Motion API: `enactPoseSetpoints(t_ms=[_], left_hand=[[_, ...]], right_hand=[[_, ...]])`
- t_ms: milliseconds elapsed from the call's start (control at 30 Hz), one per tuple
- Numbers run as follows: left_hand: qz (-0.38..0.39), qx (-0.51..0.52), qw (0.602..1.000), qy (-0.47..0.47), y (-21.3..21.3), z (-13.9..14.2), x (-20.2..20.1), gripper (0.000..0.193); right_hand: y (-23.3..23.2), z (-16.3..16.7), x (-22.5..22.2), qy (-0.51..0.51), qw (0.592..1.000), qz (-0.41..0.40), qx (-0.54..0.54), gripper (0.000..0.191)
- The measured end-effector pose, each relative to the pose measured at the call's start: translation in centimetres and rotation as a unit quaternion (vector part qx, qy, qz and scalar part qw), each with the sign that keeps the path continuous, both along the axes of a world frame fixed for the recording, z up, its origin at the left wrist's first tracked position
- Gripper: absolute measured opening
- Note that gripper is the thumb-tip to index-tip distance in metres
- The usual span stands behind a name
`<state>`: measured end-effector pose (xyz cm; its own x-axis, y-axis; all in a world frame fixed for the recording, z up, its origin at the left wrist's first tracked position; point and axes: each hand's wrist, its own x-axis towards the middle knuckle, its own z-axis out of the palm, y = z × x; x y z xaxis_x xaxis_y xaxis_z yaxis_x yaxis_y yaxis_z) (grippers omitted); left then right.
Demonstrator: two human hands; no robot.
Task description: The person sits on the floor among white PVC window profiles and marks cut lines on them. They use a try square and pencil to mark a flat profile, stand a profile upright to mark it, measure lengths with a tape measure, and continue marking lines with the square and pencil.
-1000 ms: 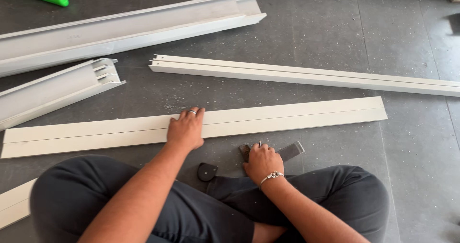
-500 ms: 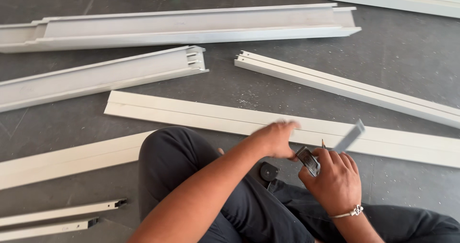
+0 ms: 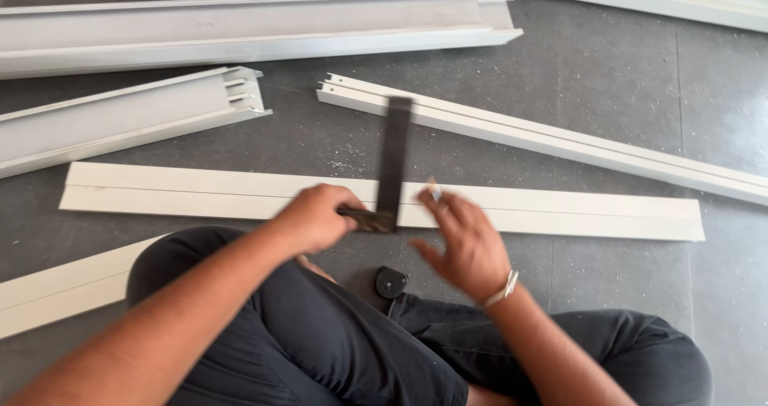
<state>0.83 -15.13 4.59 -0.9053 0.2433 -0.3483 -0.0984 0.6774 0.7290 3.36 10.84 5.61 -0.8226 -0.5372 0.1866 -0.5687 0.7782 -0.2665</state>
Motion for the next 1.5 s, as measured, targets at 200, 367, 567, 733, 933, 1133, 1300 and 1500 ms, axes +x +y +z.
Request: enactPoseSetpoints(t_ms=[200,367,567,733,933,1133,1300,1500], left_hand=[[-0.025,-0.13,0.986,-0.096,-0.8,-4.6,-1.6,0.032],[-0.097,-0.199,0.96,-0.169,1.7,-6.4,-1.4,0.038],[-0.149,-0.213,0.956,-0.134,3.1,-3.0,-0.2,0.062],[-0.267,-0.399,0.877,0.007,4.7,-0.4,0.9,0.075],[-0.36,-0.408,0.831,0.116,5.8,-1.6,0.3,0.086],[-0.331,-0.342,0.873,0.108,6.0,-3.4,-1.9,0.099],[-0.266,-0.336,0.901,0.068,6.0,-3.5,-2.2,0.105],[-0.287,-0.309,0.9,0.107,5.5,-3.3,-0.9,0.086]], right_hand=[[2.8,-3.2,-5.3,-0.14,0.97,-0.049,0.192,0.11],[3.5,-4.7,-6.4,-0.163,0.967,-0.041,0.194,0.096],[3.8,-5.2,-6.7,-0.168,0.97,-0.052,0.169,0.094],[3.9,-5.5,-6.6,-0.163,0.975,-0.049,0.145,0.089],[3.8,-5.7,-6.8,-0.152,0.977,-0.046,0.144,0.088],[3.8,-5.9,-6.8,-0.158,0.976,-0.049,0.143,0.087],[3.8,-5.8,-6.7,-0.161,0.976,-0.056,0.137,0.088],[3.7,-5.7,-6.8,-0.171,0.974,-0.064,0.136,0.089]])
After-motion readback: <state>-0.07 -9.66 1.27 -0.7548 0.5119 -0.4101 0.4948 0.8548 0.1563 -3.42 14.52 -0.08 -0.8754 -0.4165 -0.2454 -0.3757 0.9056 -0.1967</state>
